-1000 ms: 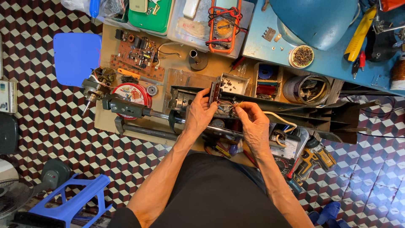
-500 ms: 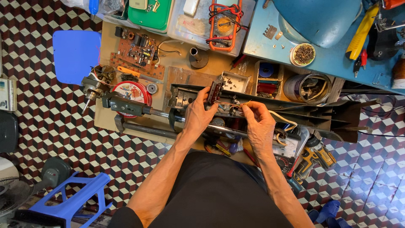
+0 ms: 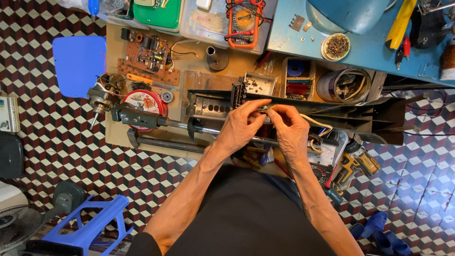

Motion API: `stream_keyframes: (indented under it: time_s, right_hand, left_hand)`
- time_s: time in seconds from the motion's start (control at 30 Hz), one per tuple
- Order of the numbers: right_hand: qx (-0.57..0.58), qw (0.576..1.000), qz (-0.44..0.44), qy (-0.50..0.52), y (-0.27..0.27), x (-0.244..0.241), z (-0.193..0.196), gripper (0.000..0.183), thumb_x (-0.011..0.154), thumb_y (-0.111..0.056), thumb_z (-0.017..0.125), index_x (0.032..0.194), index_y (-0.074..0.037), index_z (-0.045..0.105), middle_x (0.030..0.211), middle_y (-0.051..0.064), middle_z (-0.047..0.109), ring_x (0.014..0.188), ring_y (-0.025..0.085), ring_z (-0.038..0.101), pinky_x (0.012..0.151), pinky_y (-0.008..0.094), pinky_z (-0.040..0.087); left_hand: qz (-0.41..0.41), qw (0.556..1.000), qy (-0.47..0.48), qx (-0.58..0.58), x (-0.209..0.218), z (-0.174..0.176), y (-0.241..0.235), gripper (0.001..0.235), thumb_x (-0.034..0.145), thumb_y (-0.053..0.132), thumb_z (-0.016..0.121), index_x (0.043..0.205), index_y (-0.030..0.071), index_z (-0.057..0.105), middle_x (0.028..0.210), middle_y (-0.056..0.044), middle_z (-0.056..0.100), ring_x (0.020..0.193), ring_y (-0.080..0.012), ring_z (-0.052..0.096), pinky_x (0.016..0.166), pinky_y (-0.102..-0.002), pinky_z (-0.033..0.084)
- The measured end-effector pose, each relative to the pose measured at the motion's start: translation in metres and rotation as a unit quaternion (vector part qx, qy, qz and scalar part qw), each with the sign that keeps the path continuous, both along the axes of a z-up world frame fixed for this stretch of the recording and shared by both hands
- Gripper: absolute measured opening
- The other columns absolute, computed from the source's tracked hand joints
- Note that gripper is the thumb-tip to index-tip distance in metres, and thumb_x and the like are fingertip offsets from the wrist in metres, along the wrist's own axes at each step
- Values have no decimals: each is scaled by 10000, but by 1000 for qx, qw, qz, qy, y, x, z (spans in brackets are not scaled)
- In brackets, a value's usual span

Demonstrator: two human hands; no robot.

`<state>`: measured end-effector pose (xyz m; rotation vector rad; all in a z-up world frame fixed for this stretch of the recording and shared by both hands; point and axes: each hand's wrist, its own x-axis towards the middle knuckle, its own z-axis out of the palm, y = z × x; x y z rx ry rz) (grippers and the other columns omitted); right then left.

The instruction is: The person works on a small electronic component clamped in a vise, using pliers to strip and twist wires, and a heat gun to apply heat to the component. The person repeatedly handles the component and wires while performing these actions.

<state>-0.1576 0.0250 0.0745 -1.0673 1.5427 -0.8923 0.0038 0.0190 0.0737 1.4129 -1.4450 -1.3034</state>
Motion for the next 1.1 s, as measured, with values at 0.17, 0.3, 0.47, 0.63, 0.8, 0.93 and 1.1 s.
stream_keyframes:
  time_s: [0.17,0.3,0.47,0.63,0.8,0.93,1.1]
  right_hand:
    - [-42,999,-10,23,1,-6,3,169,991,-154,709,1081,-13,737,936,2,729,851,57,641,766,196,509]
    - [-46,989,-140,-1,17,-30,8,179,1019,-171,699,1103,-17,733,950,20,720,854,66,649,771,204,522]
    - [-20,973,-214,86,102,-63,4,185,1054,-172,683,1111,-1,725,972,53,725,884,80,666,802,217,524]
    - [51,969,-83,226,169,-26,-41,188,977,-141,695,1082,11,729,961,96,716,811,176,663,741,305,533]
    - [-140,901,176,370,171,28,-101,507,772,-100,730,1254,7,612,1282,199,602,1205,372,556,1018,475,442]
    - [-63,808,307,499,155,46,-135,551,759,-95,724,1287,-32,580,1245,151,589,1232,326,533,1059,469,396]
    - [-89,773,345,526,148,39,-145,647,710,-96,740,1325,-27,552,1247,149,587,1190,304,545,984,457,410]
  left_hand:
    - [-7,999,20,-32,-9,-3,-3,235,1025,132,661,1246,59,692,1036,-84,788,925,-101,744,778,-260,595]
    - [-12,998,-20,51,-4,-6,-4,243,1012,172,659,1228,78,717,808,-75,719,734,-99,635,651,-269,528]
    - [-32,999,38,17,2,-24,-9,182,1034,202,664,1155,74,710,857,5,745,797,-30,683,716,-214,563]
    - [-12,991,108,73,9,-47,-10,189,1018,207,673,1141,75,730,805,24,707,740,-23,627,661,-199,518]
    - [-9,985,139,101,13,-60,-11,197,1007,193,684,1148,69,744,761,49,645,705,-20,578,628,-198,489]
    - [-23,991,106,81,12,-59,-14,206,1006,195,691,1144,56,754,755,41,633,689,-26,548,619,-197,456]
    - [-33,990,120,62,9,-52,-15,255,1009,201,679,1198,43,744,903,3,723,817,-51,630,742,-208,532]
